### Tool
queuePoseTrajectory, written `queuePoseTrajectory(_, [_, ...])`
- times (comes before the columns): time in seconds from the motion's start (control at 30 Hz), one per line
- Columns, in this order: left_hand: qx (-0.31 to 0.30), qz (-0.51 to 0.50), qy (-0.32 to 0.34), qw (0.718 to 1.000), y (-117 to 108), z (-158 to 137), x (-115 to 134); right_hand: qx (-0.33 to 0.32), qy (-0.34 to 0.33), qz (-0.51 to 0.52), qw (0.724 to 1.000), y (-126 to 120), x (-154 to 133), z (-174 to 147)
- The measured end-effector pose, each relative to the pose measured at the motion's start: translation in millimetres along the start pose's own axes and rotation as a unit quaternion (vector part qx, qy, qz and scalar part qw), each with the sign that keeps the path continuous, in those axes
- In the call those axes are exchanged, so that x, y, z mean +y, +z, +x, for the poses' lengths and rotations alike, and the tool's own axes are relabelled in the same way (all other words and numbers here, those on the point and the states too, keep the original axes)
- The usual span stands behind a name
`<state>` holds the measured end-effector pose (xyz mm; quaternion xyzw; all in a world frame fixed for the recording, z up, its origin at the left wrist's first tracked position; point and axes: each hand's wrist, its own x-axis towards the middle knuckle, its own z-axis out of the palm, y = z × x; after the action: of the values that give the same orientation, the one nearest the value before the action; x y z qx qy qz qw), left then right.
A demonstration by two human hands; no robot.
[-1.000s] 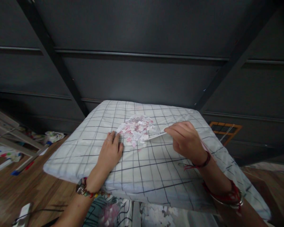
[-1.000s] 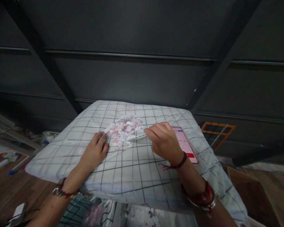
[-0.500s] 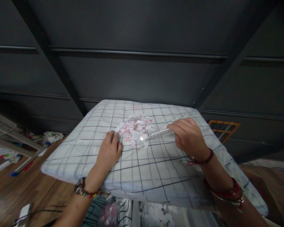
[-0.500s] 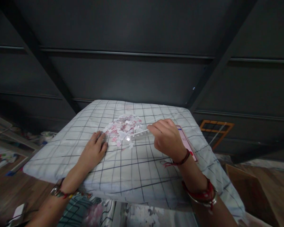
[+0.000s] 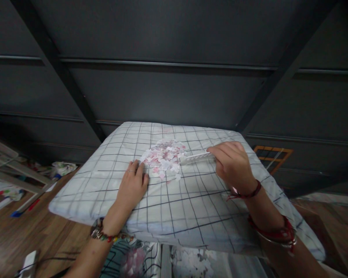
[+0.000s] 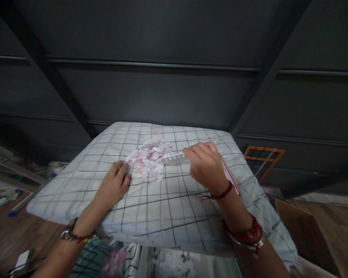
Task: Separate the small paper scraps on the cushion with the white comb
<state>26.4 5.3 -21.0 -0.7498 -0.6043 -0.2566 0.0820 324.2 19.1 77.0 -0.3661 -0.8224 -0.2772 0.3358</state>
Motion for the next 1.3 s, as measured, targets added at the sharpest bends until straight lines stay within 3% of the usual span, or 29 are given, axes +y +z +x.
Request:
queuePoseTrajectory(0.4, [-0.027,0.023,-0.005,0.999,-2.0,1.3,0.3,-0.001,-0.027,-0.009,1.0,-0.5,0.7,1.5])
queuePoseTrajectory(0.53, [-0.02,0.019,-0.006,1.0,-2.2,1.2,0.2,-0.023,-0.026,0.009,0.999,-2.0,0.0,1.2])
queuePoseTrajectory(0.73, [-0.018,0.01,-0.001,1.0,-1.1,0.8,-0.1,0.014,-0.01,0.004,1.0,-1.6,-0.4,1.5])
queuePoseTrajectory(0.9, [-0.004,0.005,0.0,1.0,-0.7,0.3,-0.1,-0.025,-0.028,0.018,0.999,-0.1,-0.4,1.3])
queuePoseTrajectory(1.1, [-0.016,0.007,-0.003,1.0,-1.5,0.6,0.2,-0.005,-0.028,0.026,0.999,-7.5,2.1,1.7])
queuePoseTrajectory(1.3, [0.001,0.005,0.006,1.0,-0.9,0.9,0.0,-0.025,-0.031,0.065,0.997,-5.7,1.8,0.5])
